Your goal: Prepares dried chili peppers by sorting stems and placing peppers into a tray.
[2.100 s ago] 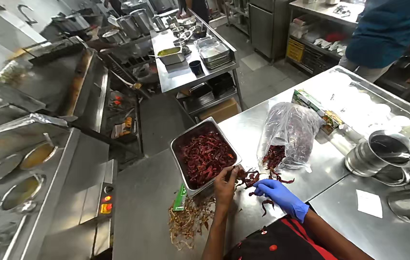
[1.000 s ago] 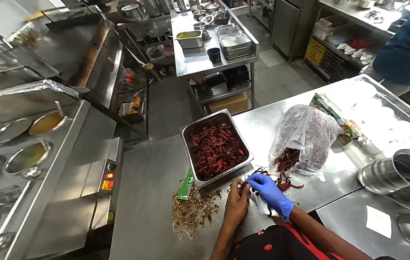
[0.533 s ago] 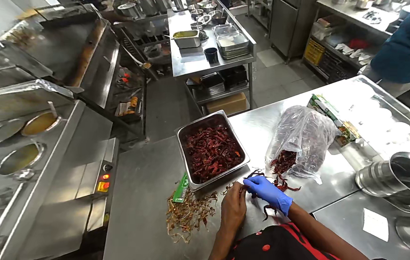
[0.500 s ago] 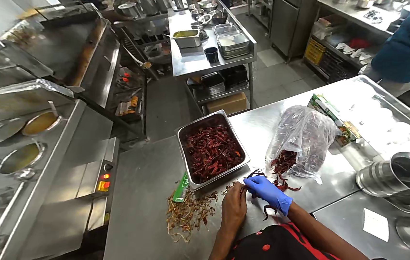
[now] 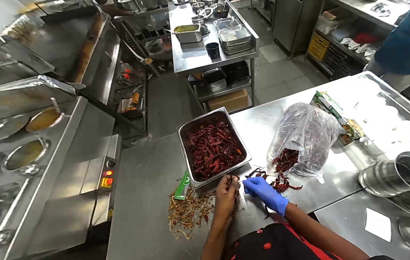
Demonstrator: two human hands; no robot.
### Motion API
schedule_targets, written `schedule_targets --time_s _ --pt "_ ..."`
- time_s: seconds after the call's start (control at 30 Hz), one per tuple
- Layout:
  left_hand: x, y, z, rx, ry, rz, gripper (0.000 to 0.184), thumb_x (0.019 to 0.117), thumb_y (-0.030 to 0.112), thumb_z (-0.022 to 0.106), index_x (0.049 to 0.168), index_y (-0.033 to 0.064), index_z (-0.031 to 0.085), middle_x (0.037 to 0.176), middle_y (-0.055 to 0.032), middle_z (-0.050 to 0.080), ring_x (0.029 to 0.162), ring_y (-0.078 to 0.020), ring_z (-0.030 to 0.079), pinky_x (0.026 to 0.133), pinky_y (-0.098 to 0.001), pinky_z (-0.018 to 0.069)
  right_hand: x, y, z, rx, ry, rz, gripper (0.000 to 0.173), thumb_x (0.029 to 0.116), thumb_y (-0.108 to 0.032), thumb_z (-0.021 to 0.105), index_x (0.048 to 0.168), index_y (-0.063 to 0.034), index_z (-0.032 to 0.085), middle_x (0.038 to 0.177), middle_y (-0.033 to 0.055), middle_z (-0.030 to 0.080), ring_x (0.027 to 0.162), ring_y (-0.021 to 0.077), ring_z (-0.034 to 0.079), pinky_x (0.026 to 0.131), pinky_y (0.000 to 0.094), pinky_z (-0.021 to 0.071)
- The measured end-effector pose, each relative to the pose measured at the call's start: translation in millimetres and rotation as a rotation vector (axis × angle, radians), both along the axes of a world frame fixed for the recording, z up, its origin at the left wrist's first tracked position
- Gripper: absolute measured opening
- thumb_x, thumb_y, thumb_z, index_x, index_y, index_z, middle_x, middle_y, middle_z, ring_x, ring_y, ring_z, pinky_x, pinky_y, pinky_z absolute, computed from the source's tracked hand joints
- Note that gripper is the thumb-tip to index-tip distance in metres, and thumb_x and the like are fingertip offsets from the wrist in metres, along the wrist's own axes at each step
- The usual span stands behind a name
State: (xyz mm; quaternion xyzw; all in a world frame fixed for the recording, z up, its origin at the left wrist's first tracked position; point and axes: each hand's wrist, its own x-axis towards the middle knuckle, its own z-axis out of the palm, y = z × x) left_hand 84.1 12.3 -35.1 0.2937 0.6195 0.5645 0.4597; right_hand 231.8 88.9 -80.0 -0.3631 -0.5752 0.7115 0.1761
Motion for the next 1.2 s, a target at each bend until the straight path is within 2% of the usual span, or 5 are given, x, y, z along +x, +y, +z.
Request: schedule_targets --time_s 0.1,0.23,0.43,0.97,1.2 --pt "-26 14 18 -0.121 -0.012 -0.027 0.025 0.1104 0.024 0.044 0.113 0.0062 0.061 0.076 -0.0033 0.057 0.056 -0.0098 0.049 0.05 -0.0236 0.0423 3 -3 -19 0.4 -0.415 0.308 0.044 0.1012 -0.05 0.051 0.107 -0.0111 0.072 0.091 0.0107 0.07 0.086 0.0271 0.068 0.08 0.0537 0.0525" --pt "-50 32 42 -0.137 -0.146 0.045 0.036 0.1117 0.037 0.037 0.129 0.0151 0.059 0.085 0.0003 0.058 0.063 -0.0087 0.051 0.057 -0.0238 0.0454 -3 -14 -16 0.44 -0.373 0.465 0.064 0.0996 -0.055 0.053 0.153 -0.0195 0.049 0.137 0.0131 0.063 0.124 0.0284 0.061 0.104 0.0543 0.0482" --pt "-77 63 37 -0.122 -0.221 0.068 0.051 0.1102 0.052 0.028 0.133 0.0181 0.059 0.09 0.0004 0.062 0.059 -0.0077 0.047 0.053 -0.0214 0.0386 1 1 6 0.415 -0.295 0.328 0.045 0.104 -0.05 0.048 0.129 -0.0202 0.07 0.117 0.0022 0.072 0.098 0.017 0.069 0.089 0.044 0.056" --pt "-62 33 40 0.07 -0.214 0.226 0.043 0.1132 0.03 0.027 0.135 0.0122 0.061 0.101 -0.0008 0.065 0.066 -0.0082 0.05 0.06 -0.0219 0.0413 -9 2 14 0.283 -0.173 0.257 0.043 0.105 -0.051 0.046 0.121 -0.0216 0.073 0.108 -0.0021 0.074 0.096 0.0107 0.07 0.089 0.038 0.0564" --pt "-23 22 24 0.242 -0.26 0.144 0.032 0.1114 0.016 0.031 0.127 0.0057 0.058 0.115 -0.0134 0.068 0.104 -0.0251 0.067 0.095 -0.0422 0.0549 -26 -1 35 0.108 0.034 0.241 0.036 0.1046 -0.041 0.055 0.113 -0.01 0.071 0.095 0.0026 0.074 0.085 0.0126 0.069 0.08 0.0332 0.0569"
